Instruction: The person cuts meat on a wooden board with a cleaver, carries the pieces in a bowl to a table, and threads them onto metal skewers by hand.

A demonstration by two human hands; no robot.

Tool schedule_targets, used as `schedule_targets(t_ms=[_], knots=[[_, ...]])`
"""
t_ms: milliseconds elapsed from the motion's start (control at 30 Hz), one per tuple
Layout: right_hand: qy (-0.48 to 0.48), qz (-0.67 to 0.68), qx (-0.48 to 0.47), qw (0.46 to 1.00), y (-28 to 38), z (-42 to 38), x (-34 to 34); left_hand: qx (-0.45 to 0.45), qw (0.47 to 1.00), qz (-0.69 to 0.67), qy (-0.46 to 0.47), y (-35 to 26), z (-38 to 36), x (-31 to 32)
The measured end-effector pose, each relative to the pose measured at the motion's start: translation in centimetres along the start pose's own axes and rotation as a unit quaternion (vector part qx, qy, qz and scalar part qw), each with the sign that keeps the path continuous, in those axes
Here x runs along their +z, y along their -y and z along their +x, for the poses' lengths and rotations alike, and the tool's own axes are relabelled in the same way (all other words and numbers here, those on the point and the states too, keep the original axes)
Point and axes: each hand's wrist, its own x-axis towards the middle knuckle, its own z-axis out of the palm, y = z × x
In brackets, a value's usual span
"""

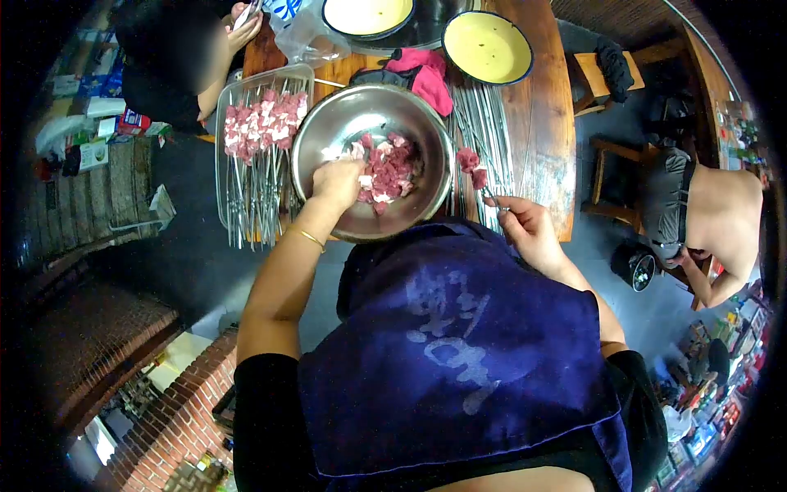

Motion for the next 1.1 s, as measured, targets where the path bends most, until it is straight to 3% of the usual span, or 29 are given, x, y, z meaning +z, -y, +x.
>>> schedule_targets(t_ms=[167,200,267,300,400,500,600,700,867,1100], knots=[[-0.004,-0.013,0.005,1.000,0.1,-0.2,0.1,-0.051,0.961,-0.270,0.041,1.5,-0.5,-0.8],[0.002,-0.017,0.017,1.000,0.2,-0.2,0.1,-0.059,0.903,-0.425,0.019,1.5,-0.8,-1.0],[0.025,-0.022,0.016,0.999,1.0,0.0,0.2,-0.069,0.716,-0.694,-0.031,1.3,-1.3,-1.2],[0.041,-0.024,0.005,0.999,1.7,0.0,0.3,-0.129,0.667,-0.732,-0.056,0.8,-1.5,-2.5],[0.089,-0.041,-0.063,0.993,3.6,0.5,1.4,-0.109,0.473,-0.871,-0.074,0.0,-2.9,-5.1],[0.127,-0.091,-0.159,0.975,3.9,1.3,2.1,-0.094,0.370,-0.921,-0.081,-1.3,-3.6,-6.5],[0.138,-0.125,-0.127,0.974,4.8,1.4,2.4,-0.033,0.348,-0.930,-0.111,-1.7,-4.0,-6.5],[0.154,-0.143,-0.143,0.967,6.1,1.4,2.6,-0.028,0.369,-0.916,-0.154,-2.4,-4.2,-6.8],[0.138,-0.147,-0.173,0.964,5.7,1.4,3.2,-0.042,0.333,-0.924,-0.182,-3.3,-4.5,-7.4],[0.107,-0.162,-0.172,0.966,4.9,1.2,3.9,-0.046,0.322,-0.925,-0.198,-3.9,-4.2,-7.5]])
